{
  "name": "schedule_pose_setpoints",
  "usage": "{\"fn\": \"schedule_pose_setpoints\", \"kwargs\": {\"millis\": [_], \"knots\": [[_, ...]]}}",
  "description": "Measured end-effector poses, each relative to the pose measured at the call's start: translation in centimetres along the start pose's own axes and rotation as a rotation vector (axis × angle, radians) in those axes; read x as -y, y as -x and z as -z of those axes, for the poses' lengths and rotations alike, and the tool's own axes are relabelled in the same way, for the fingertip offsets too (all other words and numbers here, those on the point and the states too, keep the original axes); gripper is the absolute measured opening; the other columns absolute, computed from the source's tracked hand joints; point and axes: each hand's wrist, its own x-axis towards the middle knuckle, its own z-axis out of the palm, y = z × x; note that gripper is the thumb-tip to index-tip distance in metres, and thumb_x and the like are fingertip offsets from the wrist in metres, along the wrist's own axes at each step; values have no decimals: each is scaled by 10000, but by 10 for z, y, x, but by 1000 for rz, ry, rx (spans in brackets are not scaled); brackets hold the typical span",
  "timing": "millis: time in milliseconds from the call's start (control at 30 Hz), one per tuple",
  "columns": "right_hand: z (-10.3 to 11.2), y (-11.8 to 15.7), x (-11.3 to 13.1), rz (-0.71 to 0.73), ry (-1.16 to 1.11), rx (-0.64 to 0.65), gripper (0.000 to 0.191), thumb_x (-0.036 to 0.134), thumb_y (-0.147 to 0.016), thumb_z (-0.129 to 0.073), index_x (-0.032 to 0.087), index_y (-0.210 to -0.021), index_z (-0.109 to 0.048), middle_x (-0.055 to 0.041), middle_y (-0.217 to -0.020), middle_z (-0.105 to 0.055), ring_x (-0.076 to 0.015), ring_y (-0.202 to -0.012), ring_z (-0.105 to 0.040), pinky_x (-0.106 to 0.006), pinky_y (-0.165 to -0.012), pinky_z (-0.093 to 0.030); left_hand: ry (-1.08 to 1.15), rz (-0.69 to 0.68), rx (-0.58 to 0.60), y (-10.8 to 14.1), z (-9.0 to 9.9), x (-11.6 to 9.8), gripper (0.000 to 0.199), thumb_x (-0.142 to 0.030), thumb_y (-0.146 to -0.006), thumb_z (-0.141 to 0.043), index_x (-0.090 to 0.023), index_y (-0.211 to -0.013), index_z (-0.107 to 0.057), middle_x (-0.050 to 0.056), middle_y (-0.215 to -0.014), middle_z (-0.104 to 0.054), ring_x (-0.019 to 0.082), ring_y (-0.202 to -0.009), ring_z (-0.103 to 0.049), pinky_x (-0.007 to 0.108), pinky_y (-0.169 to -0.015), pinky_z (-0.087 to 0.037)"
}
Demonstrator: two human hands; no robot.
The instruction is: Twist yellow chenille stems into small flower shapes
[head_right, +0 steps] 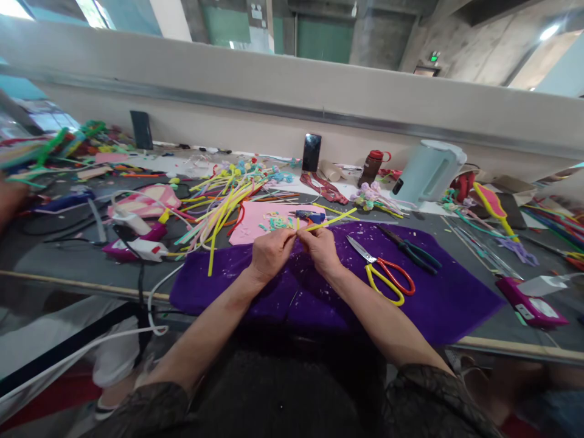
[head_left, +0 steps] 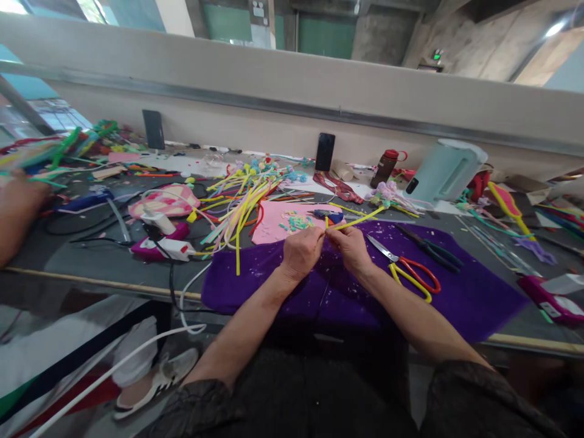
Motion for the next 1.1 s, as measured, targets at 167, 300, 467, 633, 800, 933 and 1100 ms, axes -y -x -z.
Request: {"fn": "schedule_pose_setpoints", "kwargs": {"millis": [167, 300, 467, 633, 800, 933, 1100], "knots": [[0, -2, -1, -41, -30, 19, 164, 287, -638, -580, 152, -568, -518, 53, -443, -409, -59, -396, -338, -206, -391, -245, 45, 52, 21, -3, 0, 2, 223, -331, -816, -450, -195, -834, -626, 70, -844, -644, 176, -805, -574, 276, -754, -375], [10, -4, -1, -72, -36, 95, 162, 296, -626, -596, 147, -594, -542, 49, -460, -432, -58, -400, -339, -206, -395, -247, 462, 294, 230, -9, 8, 4, 276, -402, -789, -473, -171, -850, -613, 46, -756, -648, 142, -640, -603, 239, -589, -429], [15, -4, 0, -85, -63, 172, 169, 307, -629, -621, 147, -628, -564, 41, -487, -476, -58, -394, -361, -207, -392, -244, 879, 602, 494, -13, 15, 11, 376, -478, -763, -479, -114, -759, -576, 68, -663, -646, 114, -468, -580, 185, -392, -374], [14, -3, -1, -119, -88, 179, 239, 381, -647, -612, 148, -629, -562, 17, -531, -532, -63, -397, -397, -213, -389, -267, 967, 606, 536, -13, 17, 15, 276, -381, -680, -624, -117, -750, -578, 37, -645, -644, 78, -445, -561, 151, -379, -366], [17, -6, -2, -109, -105, 132, 246, 390, -637, -632, 160, -662, -548, 22, -577, -559, -61, -398, -400, -212, -393, -282, 939, 641, 551, -13, 16, 13, 279, -378, -675, -631, -117, -760, -581, 42, -642, -645, 80, -449, -564, 152, -381, -369], [16, -5, -5, -53, -78, 140, 229, 373, -666, -619, 157, -659, -542, 25, -579, -538, -59, -410, -400, -205, -396, -280, 938, 640, 502, -12, 14, 12, 285, -364, -663, -645, -127, -811, -587, 49, -706, -656, 89, -507, -586, 155, -409, -381], [14, -2, -5, 56, 89, 155, 218, 373, -718, -575, 157, -742, -589, 14, -608, -549, -71, -433, -419, -213, -420, -332, 966, 623, 422, -12, 13, 15, 295, -388, -650, -652, -118, -753, -595, 25, -640, -624, 67, -469, -544, 156, -404, -359]]}}
